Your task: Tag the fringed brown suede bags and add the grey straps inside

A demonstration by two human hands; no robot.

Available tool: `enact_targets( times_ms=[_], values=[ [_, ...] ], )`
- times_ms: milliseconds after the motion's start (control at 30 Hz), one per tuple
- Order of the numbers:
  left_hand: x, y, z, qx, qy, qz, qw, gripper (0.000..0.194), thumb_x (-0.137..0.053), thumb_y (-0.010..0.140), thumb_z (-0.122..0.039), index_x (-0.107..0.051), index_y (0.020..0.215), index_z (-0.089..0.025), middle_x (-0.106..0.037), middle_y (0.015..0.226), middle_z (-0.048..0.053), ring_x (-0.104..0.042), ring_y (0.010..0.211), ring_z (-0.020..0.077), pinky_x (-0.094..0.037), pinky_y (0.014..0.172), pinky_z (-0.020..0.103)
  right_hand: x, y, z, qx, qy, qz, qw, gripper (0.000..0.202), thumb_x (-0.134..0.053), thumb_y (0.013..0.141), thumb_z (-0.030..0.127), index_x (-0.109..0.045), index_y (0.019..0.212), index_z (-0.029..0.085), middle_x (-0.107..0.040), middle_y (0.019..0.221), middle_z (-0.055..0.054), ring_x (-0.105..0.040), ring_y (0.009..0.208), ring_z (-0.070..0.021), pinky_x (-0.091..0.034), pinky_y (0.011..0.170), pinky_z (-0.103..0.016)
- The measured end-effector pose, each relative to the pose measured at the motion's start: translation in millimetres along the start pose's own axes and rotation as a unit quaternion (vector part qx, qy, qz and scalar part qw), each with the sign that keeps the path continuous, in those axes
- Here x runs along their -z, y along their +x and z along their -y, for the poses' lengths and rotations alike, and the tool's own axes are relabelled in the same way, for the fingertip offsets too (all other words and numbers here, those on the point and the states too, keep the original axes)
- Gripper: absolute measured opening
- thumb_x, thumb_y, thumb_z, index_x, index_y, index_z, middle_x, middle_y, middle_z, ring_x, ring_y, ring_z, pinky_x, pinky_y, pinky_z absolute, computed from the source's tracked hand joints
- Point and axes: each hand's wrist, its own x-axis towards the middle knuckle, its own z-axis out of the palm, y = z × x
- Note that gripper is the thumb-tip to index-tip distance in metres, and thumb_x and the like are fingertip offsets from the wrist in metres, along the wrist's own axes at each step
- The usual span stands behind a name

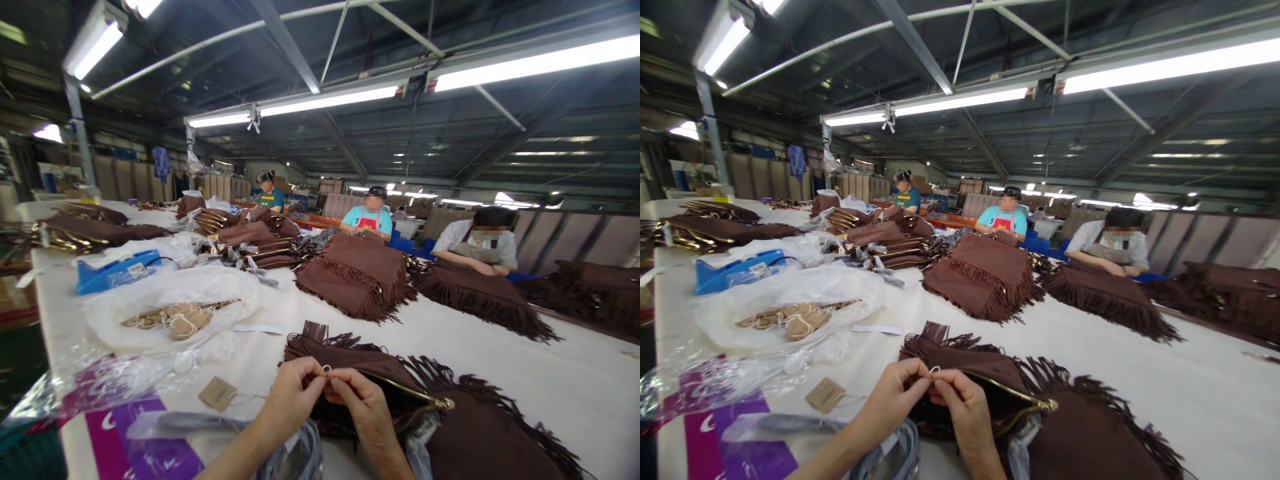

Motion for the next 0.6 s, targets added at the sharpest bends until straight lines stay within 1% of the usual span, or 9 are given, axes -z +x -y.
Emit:
enact_targets(
  times_ms=[100,200,300,400,500,600],
  values=[
    [-0.5,-0.8,-0.5,-0.004,0.014,0.000,1.000,0.017,-0.050,0.077,-0.021,-0.060,0.064,-0.016,-0.059,0.063,0.001,-0.052,0.062,0.0139,-0.037,0.059,0.022,-0.6,-0.6,1.6,0.010,-0.019,0.001,1.000,0.043,-0.074,0.071,0.058,-0.076,0.081,0.017,-0.070,0.076,-0.006,-0.065,0.069,-0.0221,-0.059,0.067,-0.033],
    [-0.4,-1.2,-0.1,-0.001,0.006,-0.002,1.000,0.017,-0.050,0.078,-0.021,-0.060,0.065,-0.016,-0.059,0.063,0.001,-0.052,0.064,0.0145,-0.038,0.060,0.022,-1.0,-1.3,2.8,0.010,-0.021,0.006,1.000,0.041,-0.073,0.073,0.057,-0.076,0.083,0.017,-0.070,0.076,-0.005,-0.065,0.070,-0.0227,-0.059,0.069,-0.034],
    [-0.6,-0.5,1.2,0.005,-0.005,0.001,1.000,0.017,-0.050,0.078,-0.021,-0.060,0.066,-0.016,-0.059,0.064,0.001,-0.052,0.064,0.0148,-0.038,0.061,0.023,-1.1,-1.5,2.2,0.006,-0.014,0.009,1.000,0.041,-0.073,0.073,0.058,-0.076,0.082,0.017,-0.070,0.077,-0.005,-0.066,0.071,-0.0239,-0.059,0.070,-0.035],
    [-1.2,0.4,1.9,0.008,0.001,0.002,1.000,0.016,-0.049,0.078,-0.020,-0.060,0.066,-0.016,-0.060,0.064,0.001,-0.053,0.064,0.0149,-0.038,0.061,0.023,-0.1,-1.0,0.0,0.016,-0.030,0.012,0.999,0.041,-0.071,0.075,0.057,-0.076,0.083,0.017,-0.069,0.078,-0.005,-0.065,0.071,-0.0240,-0.058,0.069,-0.034],
    [-1.4,-0.1,1.6,0.000,0.029,0.003,1.000,0.017,-0.049,0.078,-0.019,-0.060,0.066,-0.016,-0.061,0.065,0.002,-0.055,0.065,0.0155,-0.038,0.061,0.024,2.2,-0.6,-1.9,0.051,-0.086,0.024,0.995,0.037,-0.065,0.082,0.053,-0.075,0.085,0.018,-0.069,0.077,-0.005,-0.064,0.069,-0.0221,-0.055,0.066,-0.030],
    [-1.5,-2.4,1.2,-0.019,0.088,0.005,0.996,0.018,-0.047,0.079,-0.016,-0.058,0.065,-0.017,-0.062,0.066,0.002,-0.055,0.066,0.0159,-0.036,0.062,0.025,4.3,-1.4,-0.4,0.111,-0.180,0.041,0.976,0.029,-0.058,0.090,0.043,-0.073,0.083,0.019,-0.067,0.070,-0.002,-0.060,0.064,-0.0185,-0.049,0.062,-0.025]
  ],
)
